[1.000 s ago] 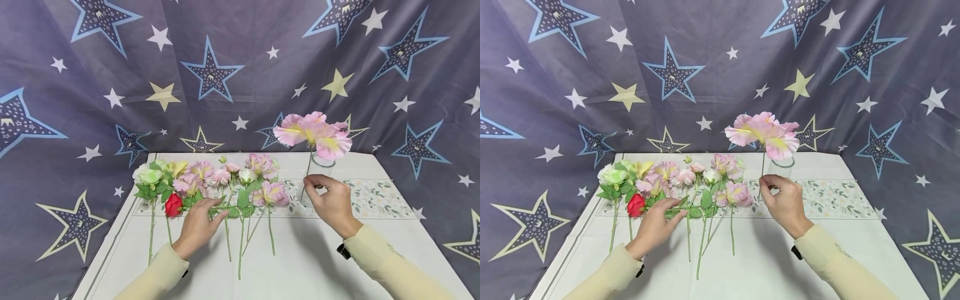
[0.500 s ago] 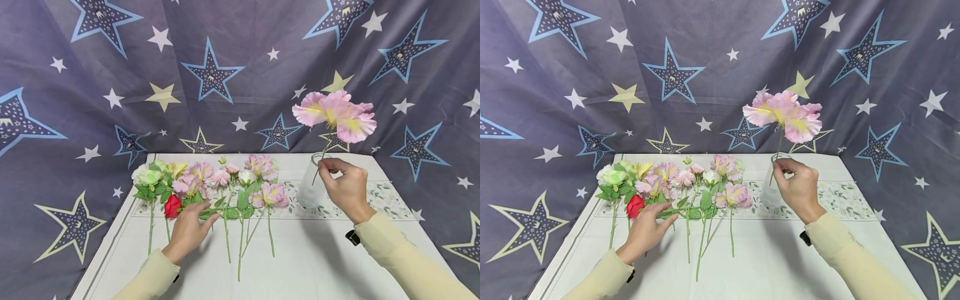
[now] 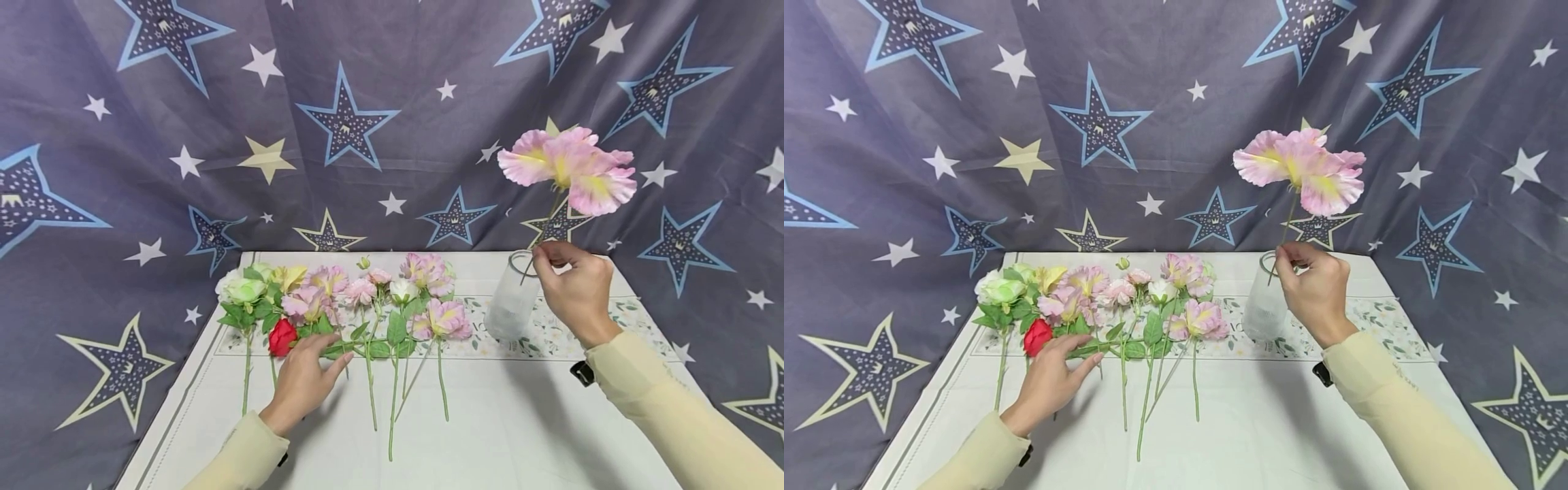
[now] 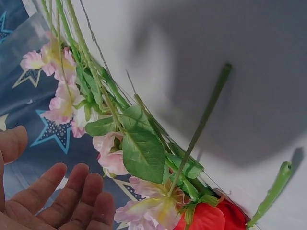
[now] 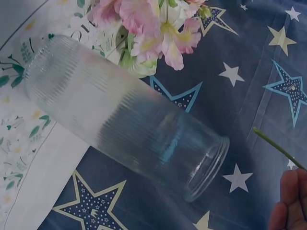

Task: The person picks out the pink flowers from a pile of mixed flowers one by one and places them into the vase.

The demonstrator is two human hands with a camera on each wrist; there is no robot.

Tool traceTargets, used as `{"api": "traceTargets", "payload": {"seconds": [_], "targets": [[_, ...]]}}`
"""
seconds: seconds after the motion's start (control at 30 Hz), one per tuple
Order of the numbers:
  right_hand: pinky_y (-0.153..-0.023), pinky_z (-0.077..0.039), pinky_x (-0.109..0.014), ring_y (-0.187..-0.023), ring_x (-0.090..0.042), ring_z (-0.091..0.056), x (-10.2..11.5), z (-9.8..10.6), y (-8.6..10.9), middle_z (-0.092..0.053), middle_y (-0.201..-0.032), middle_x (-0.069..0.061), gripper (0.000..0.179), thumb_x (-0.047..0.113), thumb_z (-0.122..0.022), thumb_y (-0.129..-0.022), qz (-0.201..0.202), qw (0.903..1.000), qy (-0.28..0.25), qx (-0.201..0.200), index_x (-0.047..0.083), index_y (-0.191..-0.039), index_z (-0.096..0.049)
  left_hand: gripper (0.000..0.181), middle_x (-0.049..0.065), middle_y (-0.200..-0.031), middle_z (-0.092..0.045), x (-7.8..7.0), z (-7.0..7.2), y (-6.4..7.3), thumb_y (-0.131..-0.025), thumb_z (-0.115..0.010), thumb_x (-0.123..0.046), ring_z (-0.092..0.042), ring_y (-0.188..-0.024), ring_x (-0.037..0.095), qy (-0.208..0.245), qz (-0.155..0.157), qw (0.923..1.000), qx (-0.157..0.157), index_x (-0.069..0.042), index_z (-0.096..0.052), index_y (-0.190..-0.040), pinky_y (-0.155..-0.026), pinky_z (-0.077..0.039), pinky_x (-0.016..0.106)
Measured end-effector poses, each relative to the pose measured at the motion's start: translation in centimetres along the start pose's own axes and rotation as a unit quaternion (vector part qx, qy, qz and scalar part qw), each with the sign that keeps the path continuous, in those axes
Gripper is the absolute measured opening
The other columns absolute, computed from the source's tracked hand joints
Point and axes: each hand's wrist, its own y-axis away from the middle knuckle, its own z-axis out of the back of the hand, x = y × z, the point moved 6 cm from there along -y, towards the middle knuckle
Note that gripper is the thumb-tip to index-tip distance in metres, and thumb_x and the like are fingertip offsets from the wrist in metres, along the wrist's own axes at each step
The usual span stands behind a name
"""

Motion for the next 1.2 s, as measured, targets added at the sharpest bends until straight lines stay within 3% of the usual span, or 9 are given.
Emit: {"api": "traceTargets", "payload": {"seconds": [0.5,0.9,0.97,1.13,1.2], "targets": [[-0.064,-0.040,-0.015,-0.063,-0.012,-0.065,-1.0,-0.4,-1.3,-0.076,-0.074,-0.009,0.007,0.009,-0.076,-0.087,-0.020,0.9996,0.010,-0.016,0.006,-0.085,-0.082,0.043,0.013,-0.125,-0.069,0.6,0.0,0.4,-0.091,-0.080,-0.036,-0.062,-0.119,0.039,0.004,0.021,0.9997,0.015,-0.012,-0.072,-0.126,-0.095,-0.049,0.060],[-0.065,-0.041,-0.009,-0.069,0.018,-0.052,-2.7,-1.1,-1.3,-0.076,-0.075,-0.010,0.012,0.007,-0.071,-0.090,-0.034,0.9993,0.013,-0.005,0.003,-0.087,-0.082,0.044,0.014,-0.126,-0.069,0.9,-0.1,0.7,-0.090,-0.080,-0.036,-0.062,-0.119,0.040,0.004,0.021,0.9997,0.015,-0.010,-0.072,-0.125,-0.095,-0.049,0.060],[-0.065,-0.040,-0.011,-0.067,0.013,-0.053,-3.1,-1.3,-1.1,-0.075,-0.074,-0.010,0.013,0.007,-0.070,-0.090,-0.035,0.9992,0.021,0.003,0.002,-0.086,-0.081,0.044,0.015,-0.126,-0.069,0.8,-0.1,0.7,-0.090,-0.081,-0.035,-0.062,-0.119,0.040,0.004,0.019,0.9997,0.014,-0.010,-0.073,-0.124,-0.095,-0.049,0.060],[-0.066,-0.039,-0.021,-0.062,-0.021,-0.061,-3.6,-2.0,-0.3,-0.071,-0.071,-0.012,0.011,0.003,-0.070,-0.087,-0.025,0.9988,0.036,0.024,0.001,-0.082,-0.080,0.042,0.014,-0.125,-0.070,0.7,-0.1,0.7,-0.090,-0.081,-0.034,-0.062,-0.119,0.040,0.007,0.018,0.9997,0.013,-0.009,-0.073,-0.123,-0.095,-0.049,0.060],[-0.066,-0.041,-0.026,-0.064,-0.026,-0.063,-3.8,-2.3,0.1,-0.071,-0.074,-0.013,0.011,0.003,-0.071,-0.087,-0.027,0.9983,0.041,0.031,0.000,-0.082,-0.080,0.042,0.014,-0.124,-0.070,0.7,-0.2,0.7,-0.090,-0.081,-0.034,-0.062,-0.119,0.040,0.007,0.019,0.9997,0.014,-0.010,-0.073,-0.123,-0.095,-0.049,0.059]]}}
